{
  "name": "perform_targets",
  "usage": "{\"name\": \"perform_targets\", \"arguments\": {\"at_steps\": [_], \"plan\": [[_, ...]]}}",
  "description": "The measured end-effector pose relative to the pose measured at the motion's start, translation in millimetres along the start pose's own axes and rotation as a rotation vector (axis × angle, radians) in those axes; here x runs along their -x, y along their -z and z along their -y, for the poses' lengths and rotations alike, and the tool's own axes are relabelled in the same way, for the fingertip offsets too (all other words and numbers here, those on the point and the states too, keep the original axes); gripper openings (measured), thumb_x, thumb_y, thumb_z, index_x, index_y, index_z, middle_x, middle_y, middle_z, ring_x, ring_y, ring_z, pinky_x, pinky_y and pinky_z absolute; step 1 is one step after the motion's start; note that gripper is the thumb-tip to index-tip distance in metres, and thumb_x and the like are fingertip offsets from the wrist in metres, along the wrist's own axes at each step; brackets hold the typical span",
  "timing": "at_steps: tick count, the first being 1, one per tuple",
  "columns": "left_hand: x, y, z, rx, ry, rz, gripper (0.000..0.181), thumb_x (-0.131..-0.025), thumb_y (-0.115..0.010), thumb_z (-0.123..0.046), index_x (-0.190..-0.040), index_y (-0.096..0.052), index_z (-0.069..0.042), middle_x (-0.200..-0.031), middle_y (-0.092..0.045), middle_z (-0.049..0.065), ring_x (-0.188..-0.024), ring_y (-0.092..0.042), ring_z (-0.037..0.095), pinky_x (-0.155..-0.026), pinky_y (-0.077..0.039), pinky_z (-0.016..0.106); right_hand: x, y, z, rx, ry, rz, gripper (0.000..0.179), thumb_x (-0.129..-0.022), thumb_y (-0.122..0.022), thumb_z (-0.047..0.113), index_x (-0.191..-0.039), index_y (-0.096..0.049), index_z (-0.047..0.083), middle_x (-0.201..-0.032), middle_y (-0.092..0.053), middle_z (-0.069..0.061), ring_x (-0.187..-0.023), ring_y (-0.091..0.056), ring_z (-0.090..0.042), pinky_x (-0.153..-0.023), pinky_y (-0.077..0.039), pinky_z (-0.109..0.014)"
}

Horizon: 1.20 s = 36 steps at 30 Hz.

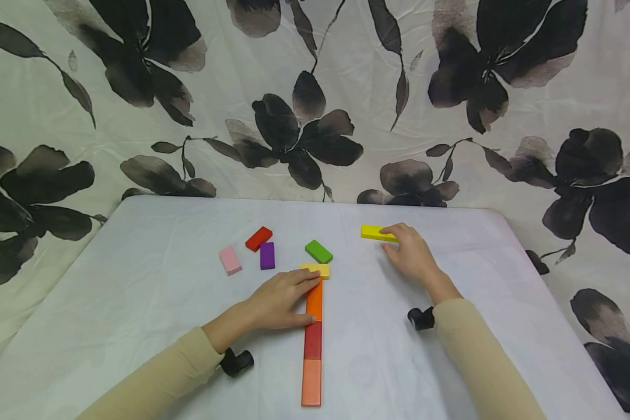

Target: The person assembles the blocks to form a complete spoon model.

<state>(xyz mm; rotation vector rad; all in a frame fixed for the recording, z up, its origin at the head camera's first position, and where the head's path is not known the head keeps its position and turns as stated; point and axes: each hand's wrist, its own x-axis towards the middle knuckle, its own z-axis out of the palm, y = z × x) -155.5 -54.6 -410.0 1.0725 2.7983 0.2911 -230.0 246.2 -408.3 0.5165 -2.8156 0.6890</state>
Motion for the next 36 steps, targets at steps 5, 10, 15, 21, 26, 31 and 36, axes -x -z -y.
{"name": "perform_targets", "arguments": {"at_steps": [5, 10, 15, 21, 26, 31, 36], "plan": [[0.1, -1.1, 0.6, -0.005, 0.001, -0.001, 0.073, -0.08, -0.061, -0.052, -0.138, -0.043, -0.011, -0.143, -0.039, 0.003, -0.133, -0.034, 0.022, -0.106, -0.033, 0.039, -9.2, 2, -9, 0.003, -0.061, 0.021, 0.034, -0.084, -0.06, 0.008, -0.118, -0.058, 0.001, -0.117, -0.054, -0.022, -0.102, -0.053, -0.037, -0.087, -0.044, -0.052], [-0.3, -2.2, 1.1, -0.004, 0.001, -0.003, 0.073, -0.08, -0.061, -0.052, -0.138, -0.043, -0.011, -0.143, -0.039, 0.003, -0.133, -0.034, 0.022, -0.106, -0.033, 0.039, -15.5, 3, -17, 0.028, -0.129, 0.07, 0.037, -0.086, -0.058, 0.01, -0.123, -0.055, 0.001, -0.123, -0.05, -0.024, -0.095, -0.055, -0.035, -0.084, -0.045, -0.05], [-0.3, -2.3, 1.7, -0.003, 0.001, -0.008, 0.073, -0.08, -0.061, -0.052, -0.138, -0.043, -0.012, -0.143, -0.039, 0.003, -0.133, -0.034, 0.022, -0.107, -0.033, 0.039, -20.4, -1, -22, 0.037, -0.163, 0.11, 0.039, -0.087, -0.057, 0.011, -0.125, -0.053, 0.001, -0.126, -0.047, -0.025, -0.108, -0.05, -0.039, -0.093, -0.04, -0.053], [0.1, -2.6, 2.0, 0.002, -0.003, -0.011, 0.072, -0.08, -0.062, -0.051, -0.138, -0.043, -0.011, -0.143, -0.039, 0.003, -0.133, -0.034, 0.022, -0.107, -0.033, 0.039, -24.2, -9, -23, 0.049, -0.193, 0.132, 0.041, -0.087, -0.055, 0.013, -0.125, -0.052, -0.002, -0.127, -0.047, -0.027, -0.117, -0.044, -0.041, -0.1, -0.034, -0.054], [0.2, -2.4, 1.9, 0.006, -0.006, -0.013, 0.072, -0.08, -0.062, -0.051, -0.138, -0.043, -0.011, -0.143, -0.039, 0.003, -0.133, -0.034, 0.022, -0.106, -0.033, 0.04, -26.6, -14, -24, 0.068, -0.224, 0.145, 0.042, -0.088, -0.053, 0.014, -0.126, -0.051, -0.003, -0.127, -0.046, -0.027, -0.117, -0.044, -0.041, -0.101, -0.034, -0.054], [0.1, -3.0, 2.1, 0.0, -0.014, -0.019, 0.072, -0.08, -0.062, -0.051, -0.138, -0.044, -0.011, -0.142, -0.04, 0.003, -0.133, -0.034, 0.022, -0.106, -0.033, 0.039, -28.0, -16, -26, 0.092, -0.239, 0.155, 0.042, -0.088, -0.053, 0.013, -0.127, -0.05, -0.003, -0.126, -0.046, -0.026, -0.116, -0.044, -0.041, -0.101, -0.033, -0.053], [-0.1, -3.9, 2.3, -0.002, -0.012, -0.021, 0.073, -0.08, -0.062, -0.052, -0.138, -0.044, -0.011, -0.142, -0.04, 0.003, -0.133, -0.034, 0.022, -0.106, -0.033, 0.04, -28.5, -20, -26, 0.123, -0.242, 0.151, 0.041, -0.089, -0.054, 0.014, -0.126, -0.051, -0.003, -0.123, -0.047, -0.026, -0.113, -0.046, -0.04, -0.1, -0.035, -0.053]]}}
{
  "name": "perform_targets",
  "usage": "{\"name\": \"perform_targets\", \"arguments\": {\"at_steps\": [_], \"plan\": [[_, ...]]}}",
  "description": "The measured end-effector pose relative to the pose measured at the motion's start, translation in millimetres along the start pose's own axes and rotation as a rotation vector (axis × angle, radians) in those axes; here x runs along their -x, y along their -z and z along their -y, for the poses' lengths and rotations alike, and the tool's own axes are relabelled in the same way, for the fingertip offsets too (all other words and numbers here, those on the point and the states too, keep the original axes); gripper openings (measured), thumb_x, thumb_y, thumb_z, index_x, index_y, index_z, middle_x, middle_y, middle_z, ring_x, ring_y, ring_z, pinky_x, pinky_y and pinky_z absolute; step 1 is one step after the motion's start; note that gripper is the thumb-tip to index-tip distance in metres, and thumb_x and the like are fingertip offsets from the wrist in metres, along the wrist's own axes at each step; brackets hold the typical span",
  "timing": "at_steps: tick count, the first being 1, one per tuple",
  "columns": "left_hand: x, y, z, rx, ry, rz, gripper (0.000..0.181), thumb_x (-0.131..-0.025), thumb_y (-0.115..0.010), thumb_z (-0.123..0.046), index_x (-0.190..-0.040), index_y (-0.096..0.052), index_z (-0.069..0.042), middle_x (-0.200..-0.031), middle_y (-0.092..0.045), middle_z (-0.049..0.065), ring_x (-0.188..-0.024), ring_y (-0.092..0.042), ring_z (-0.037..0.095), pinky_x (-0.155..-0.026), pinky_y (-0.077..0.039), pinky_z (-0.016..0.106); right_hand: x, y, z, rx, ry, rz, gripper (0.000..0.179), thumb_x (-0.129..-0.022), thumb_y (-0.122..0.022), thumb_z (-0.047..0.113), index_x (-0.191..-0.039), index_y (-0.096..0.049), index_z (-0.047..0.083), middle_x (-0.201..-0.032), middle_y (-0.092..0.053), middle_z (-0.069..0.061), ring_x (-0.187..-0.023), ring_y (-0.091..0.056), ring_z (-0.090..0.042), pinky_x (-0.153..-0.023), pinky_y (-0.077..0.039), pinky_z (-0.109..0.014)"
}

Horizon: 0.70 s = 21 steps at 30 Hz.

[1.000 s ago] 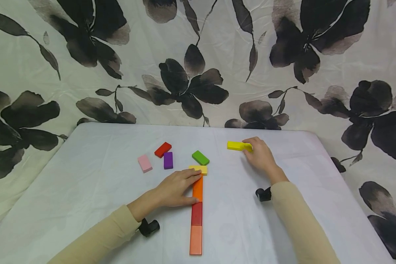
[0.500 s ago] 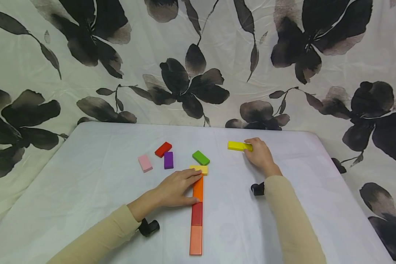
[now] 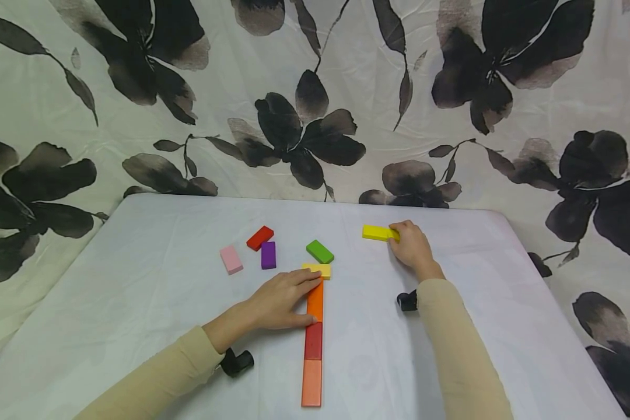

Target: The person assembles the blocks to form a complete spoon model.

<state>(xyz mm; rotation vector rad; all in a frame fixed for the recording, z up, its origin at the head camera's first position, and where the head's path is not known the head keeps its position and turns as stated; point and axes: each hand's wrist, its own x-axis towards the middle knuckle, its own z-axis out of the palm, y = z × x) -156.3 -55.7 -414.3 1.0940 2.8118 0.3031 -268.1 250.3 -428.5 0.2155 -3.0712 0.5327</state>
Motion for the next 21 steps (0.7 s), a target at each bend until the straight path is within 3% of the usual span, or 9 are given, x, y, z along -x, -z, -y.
{"name": "perform_targets", "arguments": {"at_steps": [6, 14, 21], "plan": [[0.4, 0.3, -0.5, -0.002, 0.0, 0.004, 0.072, -0.081, -0.062, -0.051, -0.138, -0.043, -0.011, -0.143, -0.039, 0.003, -0.133, -0.034, 0.022, -0.106, -0.033, 0.04, 1.9, -1, 1, 0.029, 0.008, -0.015, 0.039, -0.089, -0.056, 0.014, -0.124, -0.053, -0.003, -0.119, -0.049, -0.024, -0.107, -0.048, -0.038, -0.099, -0.036, -0.052], [0.7, 0.7, -1.1, -0.007, 0.009, 0.013, 0.073, -0.081, -0.061, -0.052, -0.138, -0.043, -0.011, -0.143, -0.039, 0.003, -0.133, -0.033, 0.022, -0.106, -0.033, 0.04, 7.2, 0, 4, 0.01, 0.079, -0.048, 0.036, -0.088, -0.059, 0.013, -0.12, -0.055, -0.002, -0.113, -0.05, -0.022, -0.102, -0.048, -0.036, -0.096, -0.038, -0.05], [0.2, 0.6, -0.7, -0.007, 0.01, 0.014, 0.073, -0.081, -0.061, -0.052, -0.138, -0.043, -0.011, -0.143, -0.038, 0.003, -0.134, -0.032, 0.022, -0.106, -0.033, 0.04, 14.3, 2, 8, -0.022, 0.141, -0.019, 0.035, -0.087, -0.06, 0.014, -0.118, -0.056, -0.001, -0.112, -0.052, -0.018, -0.101, -0.048, -0.032, -0.093, -0.04, -0.048]]}}
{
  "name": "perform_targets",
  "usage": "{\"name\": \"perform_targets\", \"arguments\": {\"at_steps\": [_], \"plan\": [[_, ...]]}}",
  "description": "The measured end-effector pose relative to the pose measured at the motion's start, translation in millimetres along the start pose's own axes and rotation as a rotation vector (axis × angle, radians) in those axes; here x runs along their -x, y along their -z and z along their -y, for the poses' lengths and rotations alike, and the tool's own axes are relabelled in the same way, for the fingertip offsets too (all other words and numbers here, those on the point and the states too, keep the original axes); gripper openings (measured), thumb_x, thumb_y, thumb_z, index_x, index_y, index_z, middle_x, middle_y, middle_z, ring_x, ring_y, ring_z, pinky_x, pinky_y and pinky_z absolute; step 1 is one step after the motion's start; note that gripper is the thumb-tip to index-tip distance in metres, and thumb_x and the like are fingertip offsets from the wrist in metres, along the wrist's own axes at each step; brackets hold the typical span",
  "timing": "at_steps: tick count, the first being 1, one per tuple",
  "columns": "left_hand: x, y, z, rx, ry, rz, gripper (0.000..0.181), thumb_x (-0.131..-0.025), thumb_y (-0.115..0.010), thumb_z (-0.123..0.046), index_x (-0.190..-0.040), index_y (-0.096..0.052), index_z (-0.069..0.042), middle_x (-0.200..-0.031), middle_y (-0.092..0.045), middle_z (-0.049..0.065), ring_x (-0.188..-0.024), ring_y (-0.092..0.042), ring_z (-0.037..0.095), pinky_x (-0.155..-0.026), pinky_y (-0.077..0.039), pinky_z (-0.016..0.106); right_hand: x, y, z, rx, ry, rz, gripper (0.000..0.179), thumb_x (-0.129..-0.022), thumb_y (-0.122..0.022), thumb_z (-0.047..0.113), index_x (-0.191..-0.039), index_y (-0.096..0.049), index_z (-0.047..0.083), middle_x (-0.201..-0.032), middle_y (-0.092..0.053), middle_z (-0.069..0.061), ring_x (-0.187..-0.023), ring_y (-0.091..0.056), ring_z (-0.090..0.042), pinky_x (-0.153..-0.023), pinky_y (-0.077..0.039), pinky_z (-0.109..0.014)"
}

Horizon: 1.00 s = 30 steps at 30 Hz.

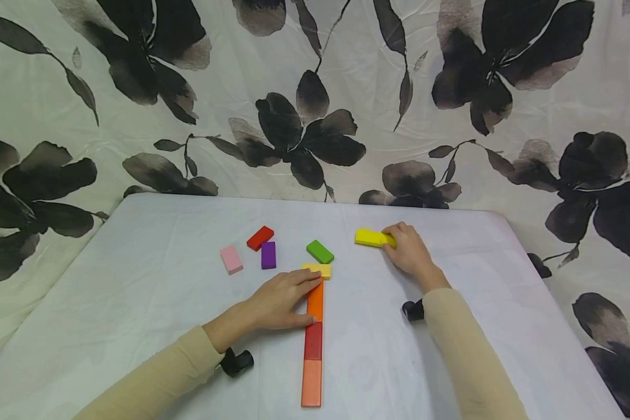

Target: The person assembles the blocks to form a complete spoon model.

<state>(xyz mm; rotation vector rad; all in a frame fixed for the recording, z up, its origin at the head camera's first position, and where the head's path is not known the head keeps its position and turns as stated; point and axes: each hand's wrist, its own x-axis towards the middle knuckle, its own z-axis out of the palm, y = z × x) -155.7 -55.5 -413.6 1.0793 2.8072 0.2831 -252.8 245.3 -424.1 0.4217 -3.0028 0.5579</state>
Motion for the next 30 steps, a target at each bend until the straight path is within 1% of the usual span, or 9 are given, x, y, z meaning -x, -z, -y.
{"name": "perform_targets", "arguments": {"at_steps": [5, 12, 20, 24, 30], "plan": [[0.1, 0.1, 0.0, 0.001, 0.001, 0.001, 0.073, -0.081, -0.061, -0.052, -0.138, -0.043, -0.011, -0.143, -0.038, 0.003, -0.134, -0.033, 0.022, -0.106, -0.033, 0.04, 7.5, 1, 7, -0.009, 0.053, 0.023, 0.035, -0.087, -0.061, 0.016, -0.118, -0.057, 0.001, -0.111, -0.054, -0.016, -0.1, -0.049, -0.03, -0.092, -0.041, -0.045], [0.1, 0.3, 0.1, 0.003, 0.0, 0.003, 0.073, -0.081, -0.062, -0.051, -0.139, -0.042, -0.011, -0.143, -0.038, 0.003, -0.134, -0.033, 0.022, -0.106, -0.033, 0.04, 18.5, 2, 15, -0.003, 0.178, 0.039, 0.032, -0.086, -0.062, 0.015, -0.115, -0.058, 0.001, -0.11, -0.059, -0.014, -0.104, -0.052, -0.029, -0.095, -0.04, -0.047], [-0.8, -0.3, 0.7, -0.001, 0.004, 0.008, 0.073, -0.081, -0.061, -0.051, -0.139, -0.041, -0.012, -0.144, -0.037, 0.002, -0.134, -0.032, 0.022, -0.108, -0.031, 0.039, 26.1, -1, 21, -0.016, 0.285, 0.057, 0.031, -0.085, -0.064, 0.013, -0.114, -0.06, 0.003, -0.109, -0.06, -0.011, -0.102, -0.054, -0.026, -0.092, -0.043, -0.044], [-1.1, -0.7, 0.4, -0.002, 0.007, 0.014, 0.073, -0.081, -0.06, -0.052, -0.139, -0.041, -0.012, -0.144, -0.037, 0.002, -0.134, -0.032, 0.021, -0.108, -0.031, 0.04, 28.0, -3, 23, -0.009, 0.308, 0.055, 0.031, -0.084, -0.065, 0.013, -0.113, -0.06, 0.004, -0.109, -0.06, -0.01, -0.102, -0.055, -0.026, -0.091, -0.044, -0.044], [-0.8, -0.7, 0.1, -0.004, 0.007, 0.01, 0.073, -0.081, -0.061, -0.052, -0.139, -0.042, -0.012, -0.144, -0.038, 0.003, -0.134, -0.033, 0.022, -0.107, -0.032, 0.04, 27.3, -5, 30, -0.012, 0.309, 0.072, 0.031, -0.085, -0.065, 0.014, -0.114, -0.061, 0.004, -0.11, -0.06, -0.009, -0.103, -0.055, -0.026, -0.092, -0.044, -0.044]]}}
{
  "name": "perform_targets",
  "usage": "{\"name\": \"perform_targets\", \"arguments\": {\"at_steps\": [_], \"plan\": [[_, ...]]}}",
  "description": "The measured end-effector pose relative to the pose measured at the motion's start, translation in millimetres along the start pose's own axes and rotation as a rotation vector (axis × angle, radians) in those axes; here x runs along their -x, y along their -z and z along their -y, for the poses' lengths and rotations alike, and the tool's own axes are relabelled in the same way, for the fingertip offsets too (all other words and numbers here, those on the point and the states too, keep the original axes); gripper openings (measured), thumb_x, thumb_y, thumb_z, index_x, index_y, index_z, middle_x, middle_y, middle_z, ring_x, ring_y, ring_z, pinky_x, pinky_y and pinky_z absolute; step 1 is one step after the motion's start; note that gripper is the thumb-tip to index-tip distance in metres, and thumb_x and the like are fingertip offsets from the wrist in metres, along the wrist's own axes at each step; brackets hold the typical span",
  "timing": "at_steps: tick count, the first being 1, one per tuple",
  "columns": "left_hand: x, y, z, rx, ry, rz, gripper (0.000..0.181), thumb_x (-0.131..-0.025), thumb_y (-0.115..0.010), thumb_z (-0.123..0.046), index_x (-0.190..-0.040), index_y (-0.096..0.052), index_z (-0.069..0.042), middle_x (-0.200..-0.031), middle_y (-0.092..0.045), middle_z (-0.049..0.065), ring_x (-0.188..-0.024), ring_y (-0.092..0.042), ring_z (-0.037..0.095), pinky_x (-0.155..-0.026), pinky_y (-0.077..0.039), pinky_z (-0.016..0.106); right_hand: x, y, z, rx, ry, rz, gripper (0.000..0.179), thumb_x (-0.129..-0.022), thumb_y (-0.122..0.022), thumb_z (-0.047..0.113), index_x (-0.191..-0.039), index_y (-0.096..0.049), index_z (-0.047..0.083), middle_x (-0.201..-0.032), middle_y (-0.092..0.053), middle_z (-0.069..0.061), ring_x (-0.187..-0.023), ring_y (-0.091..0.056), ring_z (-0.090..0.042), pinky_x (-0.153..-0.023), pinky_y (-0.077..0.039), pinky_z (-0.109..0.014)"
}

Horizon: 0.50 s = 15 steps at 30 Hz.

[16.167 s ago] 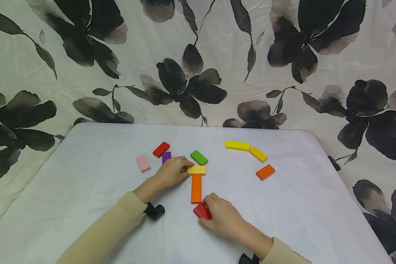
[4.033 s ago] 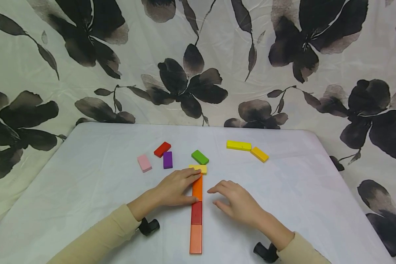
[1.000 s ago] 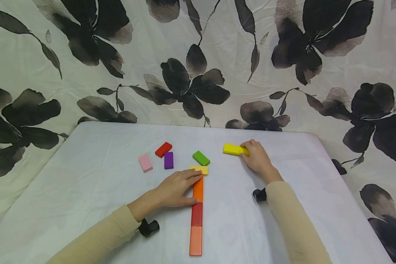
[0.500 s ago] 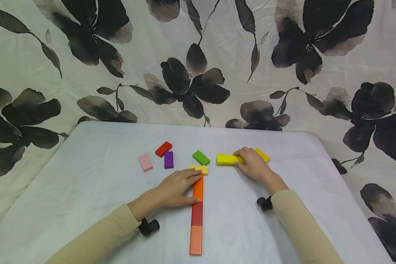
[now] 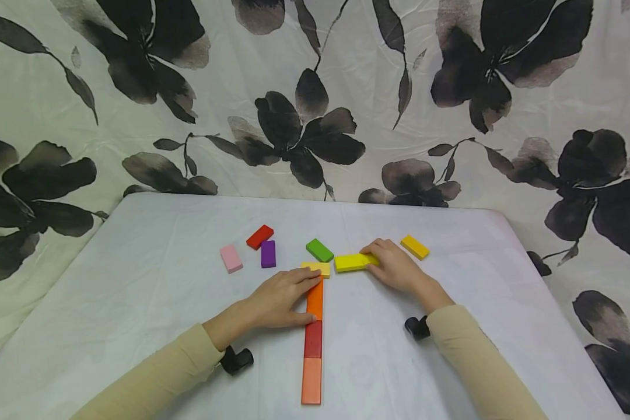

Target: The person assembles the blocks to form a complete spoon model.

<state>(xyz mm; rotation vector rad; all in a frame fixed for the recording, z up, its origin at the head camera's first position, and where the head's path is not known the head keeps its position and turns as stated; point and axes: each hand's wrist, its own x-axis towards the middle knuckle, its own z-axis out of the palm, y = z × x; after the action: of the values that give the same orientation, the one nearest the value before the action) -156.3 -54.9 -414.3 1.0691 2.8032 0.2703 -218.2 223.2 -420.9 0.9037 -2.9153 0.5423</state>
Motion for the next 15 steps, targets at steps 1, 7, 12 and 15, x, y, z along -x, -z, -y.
{"name": "perform_targets", "arguments": {"at_steps": [1, 7, 12, 15], "plan": [[0.1, 0.2, 0.0, 0.001, 0.0, -0.001, 0.073, -0.081, -0.061, -0.052, -0.139, -0.042, -0.012, -0.144, -0.038, 0.003, -0.134, -0.033, 0.022, -0.107, -0.032, 0.04, -0.8, 0, 1, 0.0, 0.002, 0.0, 0.031, -0.085, -0.065, 0.014, -0.114, -0.06, 0.004, -0.11, -0.06, -0.009, -0.104, -0.055, -0.026, -0.092, -0.044, -0.044], [0.8, 0.8, -0.7, 0.006, 0.002, 0.009, 0.073, -0.081, -0.061, -0.051, -0.139, -0.041, -0.012, -0.144, -0.037, 0.002, -0.134, -0.032, 0.021, -0.107, -0.032, 0.04, -4.7, -2, 4, 0.003, 0.007, -0.012, 0.031, -0.084, -0.065, 0.013, -0.113, -0.061, 0.004, -0.11, -0.06, -0.009, -0.102, -0.055, -0.025, -0.091, -0.045, -0.043], [1.1, 0.9, -0.5, 0.003, 0.0, 0.008, 0.074, -0.081, -0.061, -0.052, -0.139, -0.041, -0.011, -0.144, -0.037, 0.002, -0.134, -0.032, 0.022, -0.107, -0.032, 0.04, -9.4, -1, 5, 0.009, -0.005, -0.01, 0.031, -0.085, -0.065, 0.014, -0.114, -0.06, 0.004, -0.109, -0.059, -0.009, -0.103, -0.054, -0.026, -0.091, -0.045, -0.043], [1.1, 0.7, 0.0, -0.004, -0.003, 0.004, 0.073, -0.081, -0.06, -0.052, -0.139, -0.042, -0.011, -0.144, -0.037, 0.002, -0.134, -0.032, 0.021, -0.107, -0.032, 0.04, -13.4, -1, 6, 0.014, -0.006, -0.01, 0.032, -0.085, -0.065, 0.015, -0.114, -0.06, 0.004, -0.109, -0.059, -0.009, -0.103, -0.054, -0.026, -0.092, -0.044, -0.043]]}}
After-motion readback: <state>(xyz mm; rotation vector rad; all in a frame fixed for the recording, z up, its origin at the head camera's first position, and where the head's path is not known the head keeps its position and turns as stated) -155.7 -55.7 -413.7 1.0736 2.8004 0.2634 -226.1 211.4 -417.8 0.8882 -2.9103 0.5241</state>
